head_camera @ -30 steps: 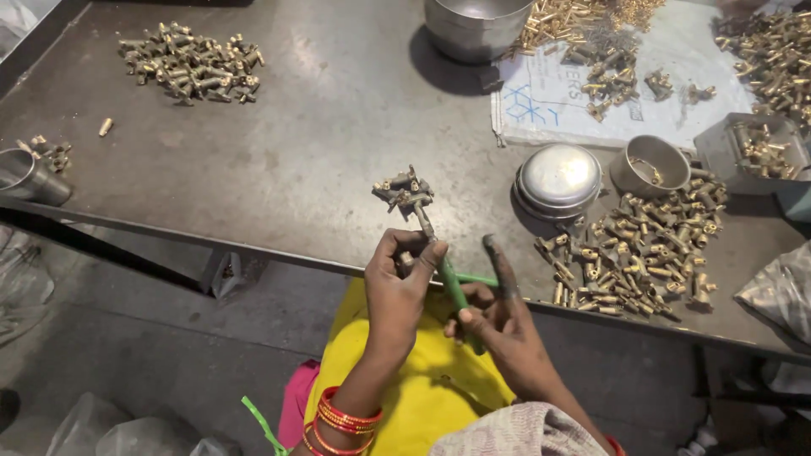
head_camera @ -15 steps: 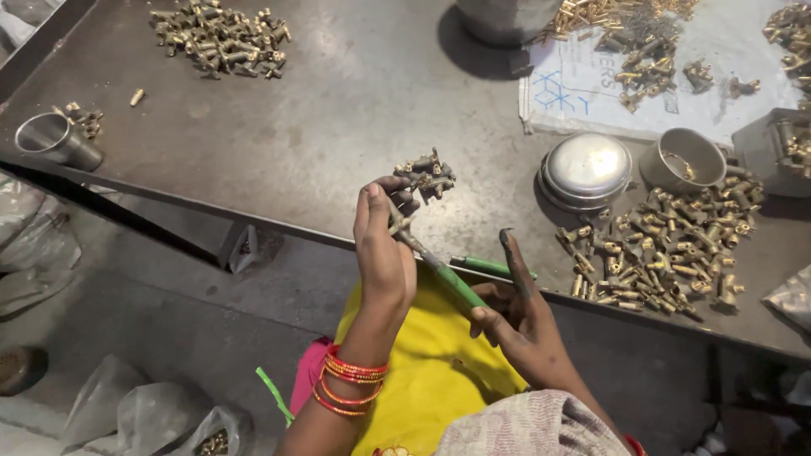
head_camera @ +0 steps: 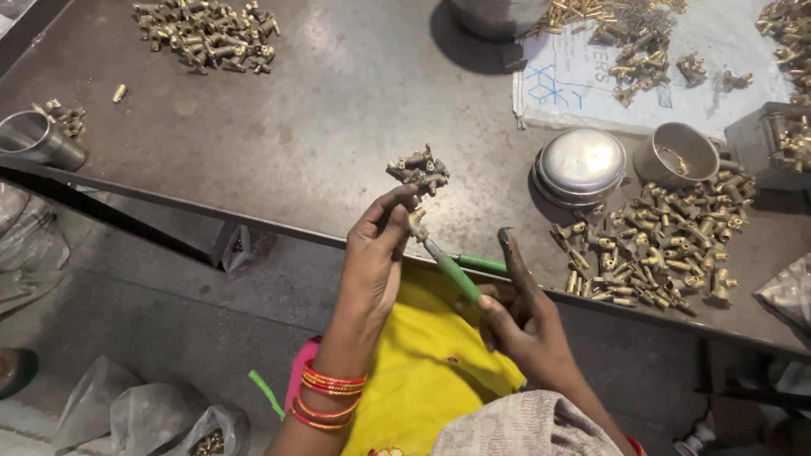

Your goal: The person sits at a metal workbench and uses a green-handled hand tool to work the openings of small brass fittings one at a time, twisting the tool inside each part. They set finished parts aside, dip a part into a small tin, and then wipe their hands and the tool with a cloth.

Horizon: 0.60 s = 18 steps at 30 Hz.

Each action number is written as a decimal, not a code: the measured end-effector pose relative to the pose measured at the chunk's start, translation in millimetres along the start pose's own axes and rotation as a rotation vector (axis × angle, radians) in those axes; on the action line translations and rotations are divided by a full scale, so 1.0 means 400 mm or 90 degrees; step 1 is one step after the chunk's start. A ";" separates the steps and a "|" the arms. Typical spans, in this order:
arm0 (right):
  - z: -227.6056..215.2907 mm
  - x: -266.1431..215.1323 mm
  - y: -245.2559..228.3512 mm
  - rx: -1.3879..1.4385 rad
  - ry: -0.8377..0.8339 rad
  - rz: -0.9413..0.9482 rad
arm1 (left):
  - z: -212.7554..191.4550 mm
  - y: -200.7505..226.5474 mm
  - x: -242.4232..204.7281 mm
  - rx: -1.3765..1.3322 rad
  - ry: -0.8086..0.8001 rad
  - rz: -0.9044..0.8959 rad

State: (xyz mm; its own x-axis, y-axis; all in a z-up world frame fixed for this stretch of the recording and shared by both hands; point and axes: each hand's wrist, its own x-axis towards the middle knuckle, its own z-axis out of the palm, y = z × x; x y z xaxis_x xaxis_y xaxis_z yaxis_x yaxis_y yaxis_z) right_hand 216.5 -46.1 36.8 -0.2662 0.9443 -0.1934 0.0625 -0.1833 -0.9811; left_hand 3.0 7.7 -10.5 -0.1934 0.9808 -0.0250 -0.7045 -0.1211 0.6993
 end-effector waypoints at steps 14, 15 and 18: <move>-0.011 0.001 -0.010 -0.109 0.005 -0.108 | 0.006 0.042 0.009 0.193 -0.127 0.009; -0.002 -0.006 -0.035 0.086 -0.019 0.046 | -0.004 0.033 0.012 0.131 -0.144 0.008; -0.031 0.013 0.015 0.341 -0.087 0.165 | -0.005 0.033 0.014 0.038 -0.153 -0.024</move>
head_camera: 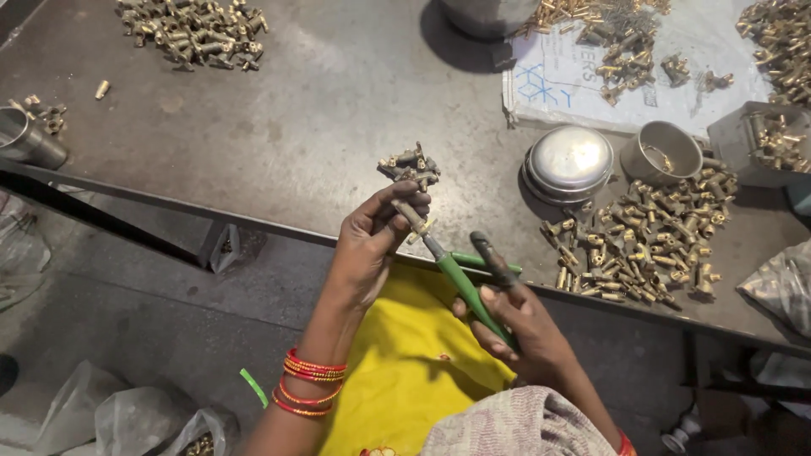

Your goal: The person sits at a metal workbench and uses a green-handled hand tool to work the openings of small brass fittings one at a time, twisting the tool inside each part. They set finished parts aside, dip a part into a small tin, and then wipe their hands and the tool with a cloth.

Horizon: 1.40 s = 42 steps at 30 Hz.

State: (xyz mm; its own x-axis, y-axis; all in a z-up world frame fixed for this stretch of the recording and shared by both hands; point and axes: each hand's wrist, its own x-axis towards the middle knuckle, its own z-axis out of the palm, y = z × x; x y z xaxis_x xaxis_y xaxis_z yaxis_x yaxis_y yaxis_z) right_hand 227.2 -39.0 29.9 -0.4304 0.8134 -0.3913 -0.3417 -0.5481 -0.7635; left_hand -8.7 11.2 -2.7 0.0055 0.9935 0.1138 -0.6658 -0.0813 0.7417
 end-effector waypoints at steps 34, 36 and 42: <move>-0.144 -0.016 -0.102 -0.559 -0.041 -0.138 | -0.031 -0.040 -0.020 0.454 0.021 0.111; -0.159 -0.016 -0.172 -0.576 0.184 -0.110 | -0.032 -0.017 0.029 0.614 0.118 0.203; -0.102 -0.011 -0.174 -0.347 0.294 -0.295 | -0.184 -0.059 0.233 0.915 0.132 0.379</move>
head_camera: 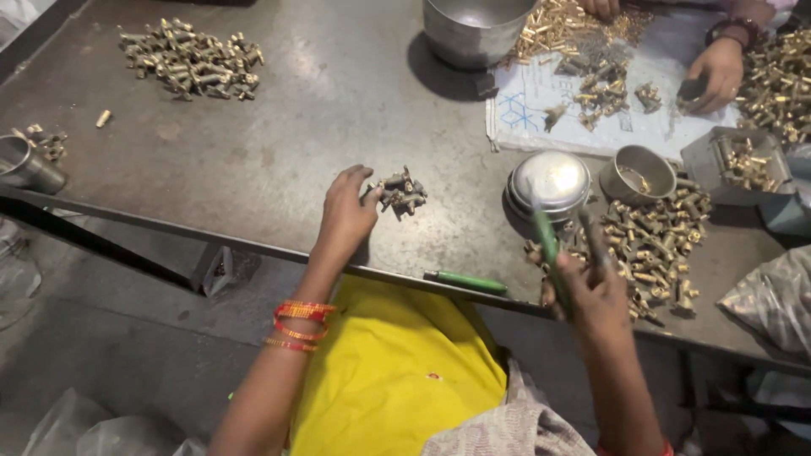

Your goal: The person sits at a metal workbench and uses a green-handled hand tool to work the openings of small brass fittings one at a time, twisting the tool inside each part. They set finished parts aside, dip a part into a small tin, and then wipe their hands and the tool with a cloth.

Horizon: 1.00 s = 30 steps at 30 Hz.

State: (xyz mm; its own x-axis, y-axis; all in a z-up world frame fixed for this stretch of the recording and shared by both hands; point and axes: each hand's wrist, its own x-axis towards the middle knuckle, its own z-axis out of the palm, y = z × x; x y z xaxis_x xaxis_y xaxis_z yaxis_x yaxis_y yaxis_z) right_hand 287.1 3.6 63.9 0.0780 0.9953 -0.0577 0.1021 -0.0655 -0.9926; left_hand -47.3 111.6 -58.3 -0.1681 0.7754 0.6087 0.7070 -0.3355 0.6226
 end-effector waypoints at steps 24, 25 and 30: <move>0.106 -0.081 0.103 0.020 -0.092 0.039 | 0.014 -0.041 -0.043 -0.583 -0.153 -0.424; 0.113 -0.079 0.119 0.020 -0.092 0.038 | 0.014 -0.039 -0.042 -0.583 -0.152 -0.423; 0.143 -0.092 0.186 -0.070 -0.060 -0.225 | -0.008 0.014 -0.034 -0.395 -0.129 -0.405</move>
State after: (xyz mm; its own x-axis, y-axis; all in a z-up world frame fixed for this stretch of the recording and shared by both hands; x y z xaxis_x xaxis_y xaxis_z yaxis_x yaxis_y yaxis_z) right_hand 235.2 -33.9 -13.9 -0.0717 0.9596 0.2722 0.2131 0.2813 -0.9357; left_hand -43.2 97.5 -61.6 -0.2343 0.9722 -0.0024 0.0151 0.0061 0.9999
